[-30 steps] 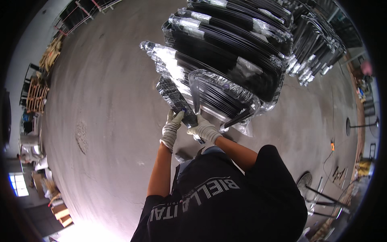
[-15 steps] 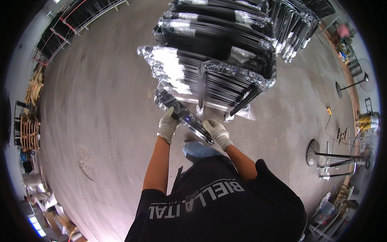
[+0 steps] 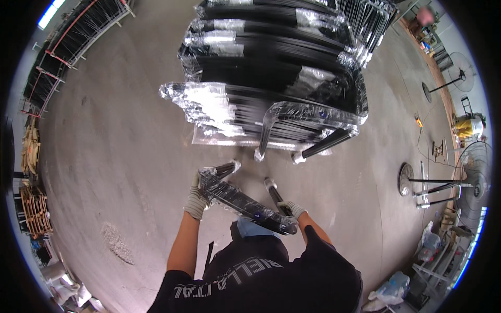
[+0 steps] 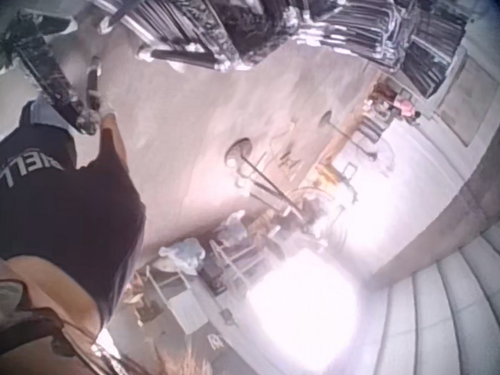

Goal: The person picks up wrapped metal frames from a stack on the floor and places them onto another stack, handling them one at a time by hand.

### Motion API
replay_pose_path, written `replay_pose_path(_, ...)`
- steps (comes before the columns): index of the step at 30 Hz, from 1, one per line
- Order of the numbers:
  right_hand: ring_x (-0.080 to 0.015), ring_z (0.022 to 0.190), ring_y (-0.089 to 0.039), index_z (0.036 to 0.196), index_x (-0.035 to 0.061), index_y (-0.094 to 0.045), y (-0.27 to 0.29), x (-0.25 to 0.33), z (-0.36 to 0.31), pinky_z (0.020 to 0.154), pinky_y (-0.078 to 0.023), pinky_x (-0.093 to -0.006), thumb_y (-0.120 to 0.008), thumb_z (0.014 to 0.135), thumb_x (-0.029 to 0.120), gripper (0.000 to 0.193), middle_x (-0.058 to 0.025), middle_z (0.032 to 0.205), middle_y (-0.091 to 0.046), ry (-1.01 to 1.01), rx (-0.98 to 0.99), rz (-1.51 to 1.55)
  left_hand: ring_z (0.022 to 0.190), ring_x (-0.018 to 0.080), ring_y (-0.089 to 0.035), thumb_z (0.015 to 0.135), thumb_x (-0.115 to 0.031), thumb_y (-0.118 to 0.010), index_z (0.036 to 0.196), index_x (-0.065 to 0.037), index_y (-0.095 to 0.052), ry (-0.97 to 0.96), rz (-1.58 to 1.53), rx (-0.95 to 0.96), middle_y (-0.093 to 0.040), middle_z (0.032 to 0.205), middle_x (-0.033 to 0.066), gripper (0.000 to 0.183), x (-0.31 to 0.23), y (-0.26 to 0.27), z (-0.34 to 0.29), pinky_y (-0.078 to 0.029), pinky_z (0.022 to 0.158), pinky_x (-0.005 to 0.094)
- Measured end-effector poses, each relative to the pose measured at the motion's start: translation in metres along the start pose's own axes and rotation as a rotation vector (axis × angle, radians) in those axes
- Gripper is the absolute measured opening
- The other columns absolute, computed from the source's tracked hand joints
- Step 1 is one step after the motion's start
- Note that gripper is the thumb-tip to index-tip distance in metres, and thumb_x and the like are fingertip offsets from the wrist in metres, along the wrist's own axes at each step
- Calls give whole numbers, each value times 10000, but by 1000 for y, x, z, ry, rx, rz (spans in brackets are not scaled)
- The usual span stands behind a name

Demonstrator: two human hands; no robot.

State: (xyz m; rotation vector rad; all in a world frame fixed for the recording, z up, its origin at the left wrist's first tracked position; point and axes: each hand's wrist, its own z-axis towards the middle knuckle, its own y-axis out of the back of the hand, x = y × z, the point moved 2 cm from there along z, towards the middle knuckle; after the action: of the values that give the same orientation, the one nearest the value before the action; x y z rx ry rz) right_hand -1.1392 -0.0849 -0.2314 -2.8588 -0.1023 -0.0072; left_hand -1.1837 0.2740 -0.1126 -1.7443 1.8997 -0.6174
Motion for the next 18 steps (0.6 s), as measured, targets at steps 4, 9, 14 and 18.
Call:
replay_pose_path(4, -235, 555, -597, 756, 52, -560, -12, -15, -21, 508, -511, -325, -751, 667, 278, 309, -93, 638, -573, -32, -169, 12, 801, 297, -627, 830, -467, -526, 1003, -50, -606, 53, 371, -109, -652, 881, 128, 459, -34, 33, 53, -536, 724, 462)
replay_pose_path(9, -165, 467, -556, 723, 65, -567, -26, -14, -25, 453, -477, -278, -724, 669, 341, 322, -79, 614, -579, 39, -208, -11, 628, 274, -618, 753, -392, -647, 855, -43, -610, 399, 647, -154, -634, 752, 142, 366, -67, 35, 82, -542, 620, 440)
replay_pose_path(14, -183, 437, -524, 676, 90, -537, -39, -26, -22, 433, -451, -289, -715, 661, 334, 303, -68, 563, -547, 2, -208, 66, 478, 201, -555, 693, -271, -748, 753, -85, -603, 805, 1040, -203, -601, 614, 71, 243, -83, 5, 104, -498, 499, 327)
replay_pose_path(18, -161, 455, -532, 690, 105, -555, -51, -69, 4, 428, -452, -294, -692, 677, 274, 218, -44, 561, -544, -42, -160, 89, 750, 244, -611, 621, -289, -779, 956, -17, -597, 913, 1648, -440, -624, 839, 154, 469, -90, 55, 160, -512, 688, 375)
